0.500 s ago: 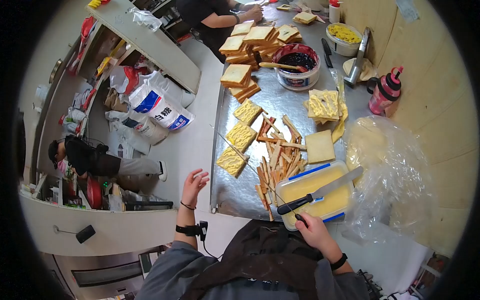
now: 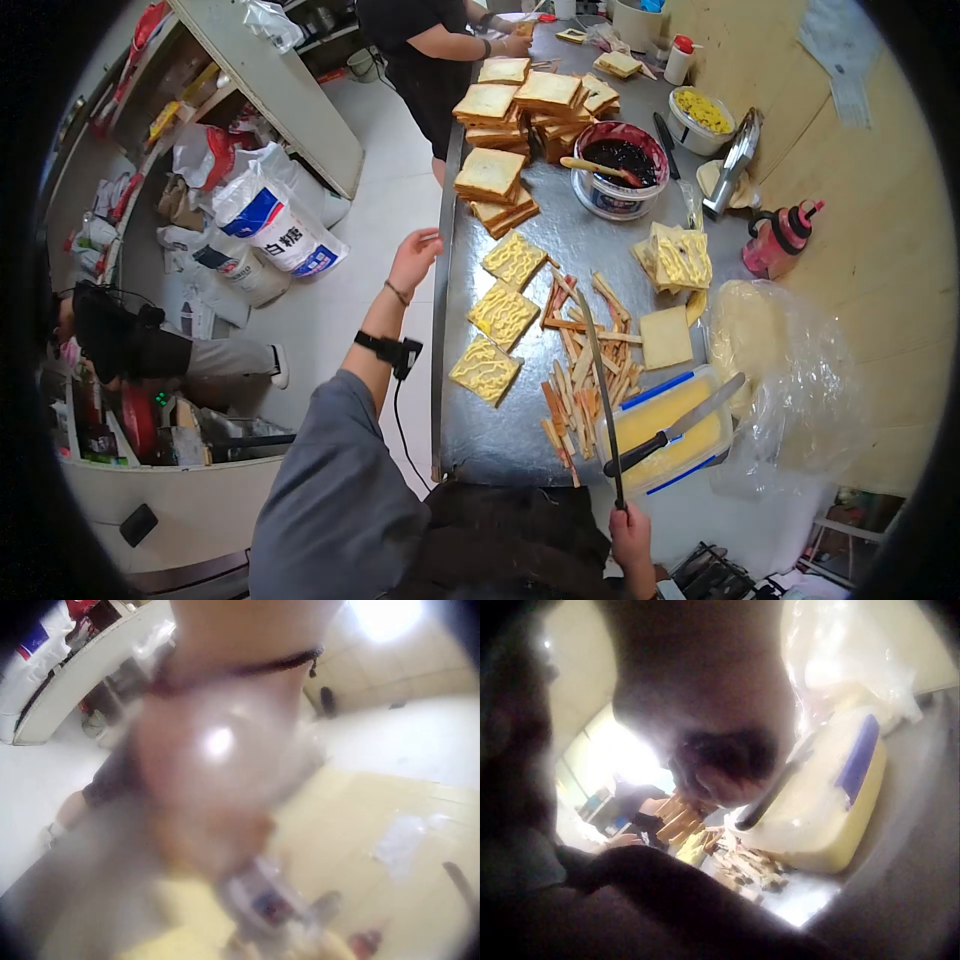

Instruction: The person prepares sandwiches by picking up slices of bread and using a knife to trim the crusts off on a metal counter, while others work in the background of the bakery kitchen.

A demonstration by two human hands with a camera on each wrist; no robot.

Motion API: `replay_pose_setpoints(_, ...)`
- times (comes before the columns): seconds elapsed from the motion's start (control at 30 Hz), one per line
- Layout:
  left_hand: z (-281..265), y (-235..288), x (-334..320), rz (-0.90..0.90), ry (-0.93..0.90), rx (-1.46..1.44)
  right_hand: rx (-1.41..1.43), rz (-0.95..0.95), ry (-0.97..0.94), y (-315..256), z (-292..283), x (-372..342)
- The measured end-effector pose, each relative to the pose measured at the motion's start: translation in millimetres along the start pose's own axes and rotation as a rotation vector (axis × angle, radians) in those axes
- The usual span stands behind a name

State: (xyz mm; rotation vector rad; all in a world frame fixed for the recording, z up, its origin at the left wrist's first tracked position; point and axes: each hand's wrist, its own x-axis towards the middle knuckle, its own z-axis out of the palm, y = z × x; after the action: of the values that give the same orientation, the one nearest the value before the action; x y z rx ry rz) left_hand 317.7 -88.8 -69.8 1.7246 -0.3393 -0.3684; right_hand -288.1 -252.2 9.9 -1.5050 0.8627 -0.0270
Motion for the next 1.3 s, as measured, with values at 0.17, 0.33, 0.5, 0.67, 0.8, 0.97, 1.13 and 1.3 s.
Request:
replay_pose_setpoints(0.17,2.7,-6.9,91.0,-0.096,0.028,-0.013,-0.100,0.016,0.092,-9.2,50.4,-26.2)
replay_pose_setpoints(0.33,20.1,-43.3,182.7,-0.102,0.142,0.253,-0.304,0.027,0.229,-24.7,77.9,-51.1)
replay_pose_setpoints(0.5,42.8,-7.0,188.8,-0.144,0.182,0.404,-0.325,0.094,0.274,-36.1,84.9,-62.0)
replay_pose_setpoints(0.67,38.8,-13.4,215.9,-0.173,0.088,0.358,-0.244,0.174,0.337,-37.4,99.5,-67.1)
replay_pose_setpoints(0.8,40.7,-22.4,235.4,-0.196,0.132,0.268,-0.275,0.191,0.335,-38.4,99.7,-67.9)
replay_pose_setpoints(0.97,43.0,33.3,202.1,-0.469,-0.170,-0.128,-0.146,0.254,0.314,-36.4,101.9,-69.6)
replay_pose_setpoints(1.13,59.4,53.1,164.0,-0.464,-0.150,-0.495,-0.286,0.111,0.342,14.2,97.3,-71.6)
replay_pose_setpoints(1.3,31.3,73.3,106.5,-0.371,-0.269,-0.603,-0.189,0.065,0.290,-10.6,72.2,-54.1)
